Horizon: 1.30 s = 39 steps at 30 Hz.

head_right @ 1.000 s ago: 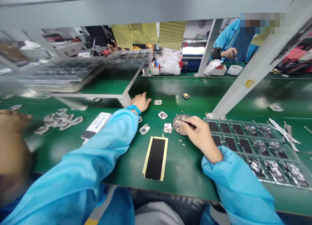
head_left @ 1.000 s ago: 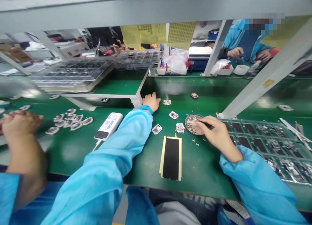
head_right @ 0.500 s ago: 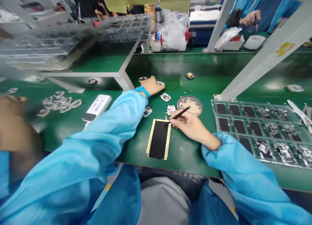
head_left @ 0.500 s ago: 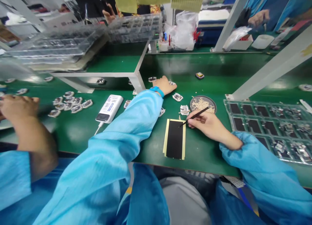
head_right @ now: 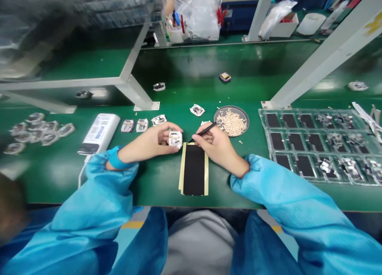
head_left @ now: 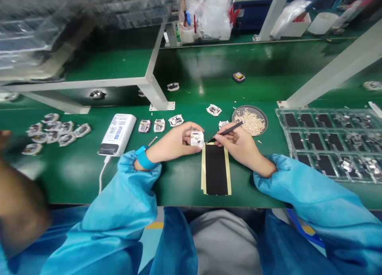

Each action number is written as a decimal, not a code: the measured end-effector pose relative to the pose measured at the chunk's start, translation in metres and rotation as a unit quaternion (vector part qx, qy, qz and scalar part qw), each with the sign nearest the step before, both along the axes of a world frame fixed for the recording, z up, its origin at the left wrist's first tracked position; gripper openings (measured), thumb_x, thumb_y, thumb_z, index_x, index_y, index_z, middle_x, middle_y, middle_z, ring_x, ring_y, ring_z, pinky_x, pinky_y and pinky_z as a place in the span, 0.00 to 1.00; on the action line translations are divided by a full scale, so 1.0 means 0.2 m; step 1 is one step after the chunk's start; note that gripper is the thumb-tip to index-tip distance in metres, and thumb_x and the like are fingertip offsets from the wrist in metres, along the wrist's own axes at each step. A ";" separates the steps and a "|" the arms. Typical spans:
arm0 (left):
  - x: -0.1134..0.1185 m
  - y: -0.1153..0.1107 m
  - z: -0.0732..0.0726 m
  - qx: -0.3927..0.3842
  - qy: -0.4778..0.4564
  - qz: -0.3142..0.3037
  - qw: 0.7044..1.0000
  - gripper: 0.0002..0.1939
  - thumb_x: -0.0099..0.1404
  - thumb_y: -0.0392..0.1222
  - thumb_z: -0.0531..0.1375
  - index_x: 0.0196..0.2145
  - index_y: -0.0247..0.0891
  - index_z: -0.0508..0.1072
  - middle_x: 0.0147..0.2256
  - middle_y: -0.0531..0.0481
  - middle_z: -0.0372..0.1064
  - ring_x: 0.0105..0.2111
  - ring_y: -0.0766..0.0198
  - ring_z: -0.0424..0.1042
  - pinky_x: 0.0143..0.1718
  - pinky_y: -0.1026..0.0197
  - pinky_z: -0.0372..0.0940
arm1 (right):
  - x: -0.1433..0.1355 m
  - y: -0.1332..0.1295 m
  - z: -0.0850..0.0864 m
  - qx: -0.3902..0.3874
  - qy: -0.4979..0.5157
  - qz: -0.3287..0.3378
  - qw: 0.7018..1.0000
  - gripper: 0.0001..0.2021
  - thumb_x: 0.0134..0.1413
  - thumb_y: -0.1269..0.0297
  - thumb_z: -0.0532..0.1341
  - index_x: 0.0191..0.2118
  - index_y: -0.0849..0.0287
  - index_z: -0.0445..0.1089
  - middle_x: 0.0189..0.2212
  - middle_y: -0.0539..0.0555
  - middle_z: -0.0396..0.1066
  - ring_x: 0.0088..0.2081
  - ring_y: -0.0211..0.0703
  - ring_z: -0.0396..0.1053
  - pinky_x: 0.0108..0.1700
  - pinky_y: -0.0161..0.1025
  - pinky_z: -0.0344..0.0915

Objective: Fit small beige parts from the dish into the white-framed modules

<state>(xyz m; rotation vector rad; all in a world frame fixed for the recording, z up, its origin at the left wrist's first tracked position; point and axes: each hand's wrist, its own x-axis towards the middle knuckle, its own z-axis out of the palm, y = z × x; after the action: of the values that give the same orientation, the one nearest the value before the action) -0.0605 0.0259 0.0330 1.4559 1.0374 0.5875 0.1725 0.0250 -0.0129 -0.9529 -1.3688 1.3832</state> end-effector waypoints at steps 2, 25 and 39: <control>0.01 -0.01 -0.02 0.052 0.074 -0.019 0.996 0.22 0.57 0.36 0.67 0.49 0.41 0.69 0.36 0.52 0.73 0.33 0.63 0.74 0.33 0.63 0.67 | 0.00 0.01 -0.01 -0.001 -0.013 0.002 1.000 0.15 0.55 0.56 0.71 0.40 0.57 0.67 0.32 0.50 0.73 0.32 0.40 0.77 0.35 0.39 0.76; 0.16 -0.11 -0.09 0.046 0.011 0.093 0.995 0.14 0.66 0.49 0.63 0.45 0.40 0.69 0.30 0.53 0.69 0.25 0.65 0.70 0.25 0.64 0.67 | 0.13 -0.07 0.19 0.080 -0.026 -0.081 0.993 0.10 0.58 0.58 0.69 0.39 0.55 0.69 0.37 0.55 0.79 0.37 0.46 0.79 0.43 0.46 0.79; 0.19 -0.14 -0.13 0.050 0.037 0.087 0.994 0.10 0.70 0.45 0.59 0.48 0.44 0.69 0.28 0.55 0.68 0.25 0.63 0.74 0.26 0.62 0.67 | 0.12 -0.10 0.13 0.253 -0.219 -0.041 0.941 0.05 0.61 0.66 0.65 0.42 0.52 0.76 0.40 0.53 0.80 0.44 0.49 0.78 0.50 0.48 0.75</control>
<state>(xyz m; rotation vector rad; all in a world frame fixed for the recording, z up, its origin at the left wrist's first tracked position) -0.0227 -0.0029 0.0076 1.4928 1.2156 0.7231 0.1972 0.0058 0.0137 -0.9782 -1.8747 0.7094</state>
